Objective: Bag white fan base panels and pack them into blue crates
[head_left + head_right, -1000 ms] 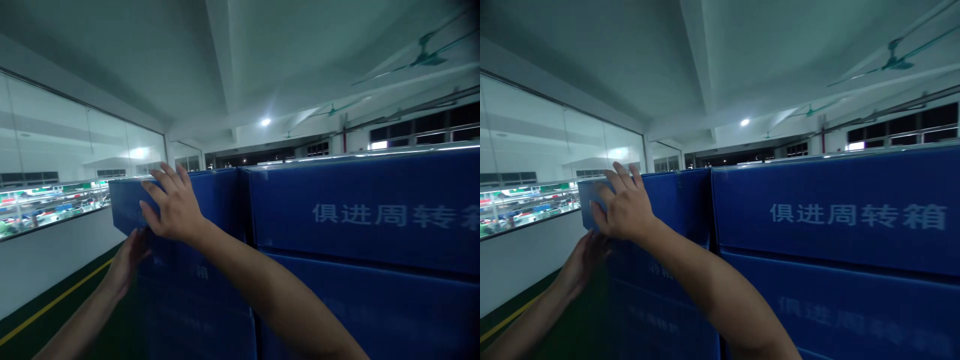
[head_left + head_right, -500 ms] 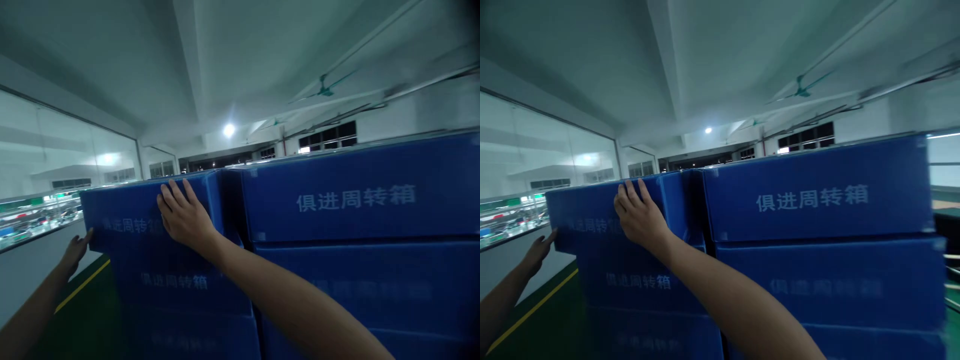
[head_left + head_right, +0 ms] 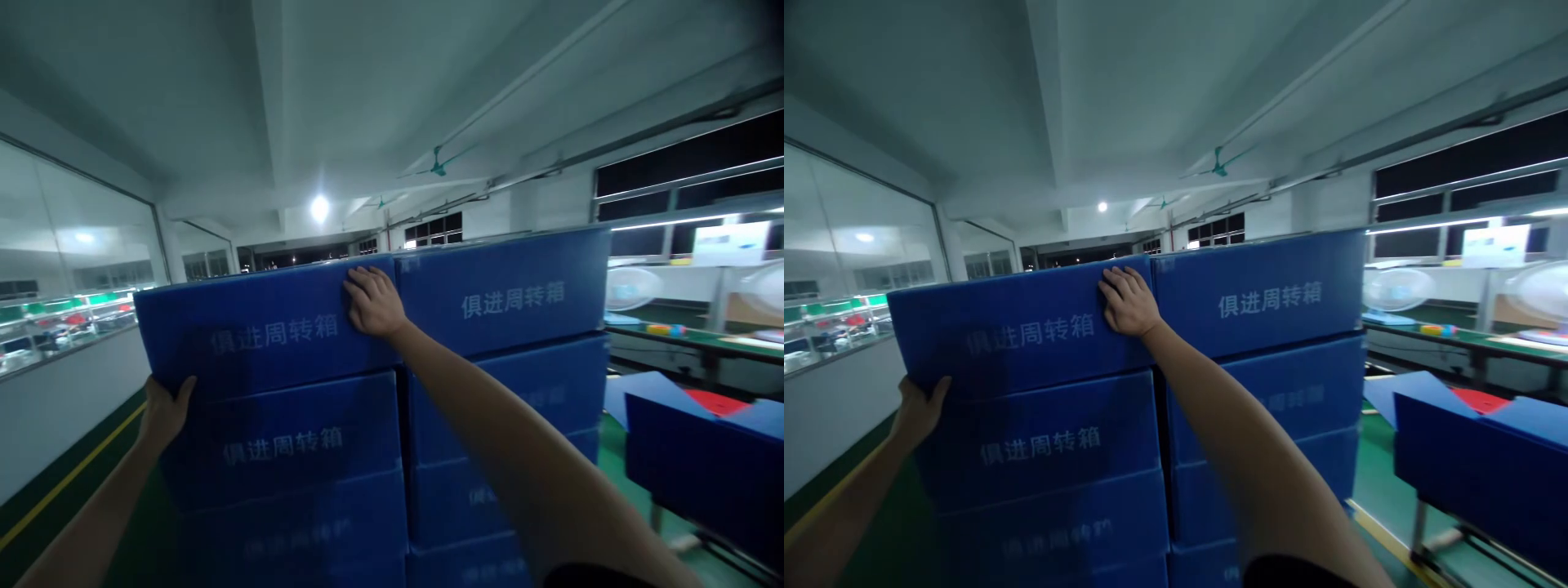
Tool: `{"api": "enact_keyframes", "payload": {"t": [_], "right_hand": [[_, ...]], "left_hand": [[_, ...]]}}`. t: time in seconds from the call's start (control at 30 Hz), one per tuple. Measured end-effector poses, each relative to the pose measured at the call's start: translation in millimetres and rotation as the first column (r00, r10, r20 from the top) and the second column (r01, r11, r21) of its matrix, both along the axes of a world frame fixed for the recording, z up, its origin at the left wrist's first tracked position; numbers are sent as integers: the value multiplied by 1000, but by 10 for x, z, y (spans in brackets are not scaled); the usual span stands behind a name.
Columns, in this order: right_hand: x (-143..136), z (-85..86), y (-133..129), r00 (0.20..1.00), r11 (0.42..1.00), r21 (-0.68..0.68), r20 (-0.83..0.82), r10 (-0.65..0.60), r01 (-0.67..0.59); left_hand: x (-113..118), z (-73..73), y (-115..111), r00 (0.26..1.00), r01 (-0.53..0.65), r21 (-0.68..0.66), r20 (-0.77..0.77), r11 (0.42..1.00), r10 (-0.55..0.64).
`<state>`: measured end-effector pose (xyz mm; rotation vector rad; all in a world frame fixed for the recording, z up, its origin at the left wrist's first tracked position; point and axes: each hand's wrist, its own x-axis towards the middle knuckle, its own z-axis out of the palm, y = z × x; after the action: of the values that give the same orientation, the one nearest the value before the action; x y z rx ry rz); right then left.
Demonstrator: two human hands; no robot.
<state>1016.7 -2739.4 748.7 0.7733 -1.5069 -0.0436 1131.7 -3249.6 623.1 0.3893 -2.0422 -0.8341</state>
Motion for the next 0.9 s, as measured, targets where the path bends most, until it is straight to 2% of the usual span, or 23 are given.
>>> {"api": "enact_keyframes", "payload": {"t": [0.1,0.2,0.3,0.4,0.53,0.67,0.83,0.9], "right_hand": [[42,-113,-84,998,997,-71,50,-35,38],[143,-356,-35,997,963,-263,58,-51,65],[148,-662,179,992,846,-519,95,-86,123],[37,-936,373,962,695,-677,263,-77,241],[-174,-1183,308,901,606,-709,433,-30,361],[-333,-1294,55,906,513,-767,421,-49,385],[-345,-1315,-30,895,477,-778,444,-43,409],[-309,-1325,9,884,479,-770,467,-29,422]], "left_hand": [[-14,14,-28,993,-38,-73,111,997,46],[14,21,-11,981,-101,-139,153,985,122],[17,1,79,973,-200,-106,99,974,210],[-9,-29,152,957,-288,-89,-1,954,289],[-77,-68,106,941,-335,-176,-18,925,338],[-169,-105,46,950,-307,-208,-15,929,311],[-216,-83,-71,955,-247,-164,-209,955,211],[-196,-61,-193,954,-207,-86,-238,974,182]]}}
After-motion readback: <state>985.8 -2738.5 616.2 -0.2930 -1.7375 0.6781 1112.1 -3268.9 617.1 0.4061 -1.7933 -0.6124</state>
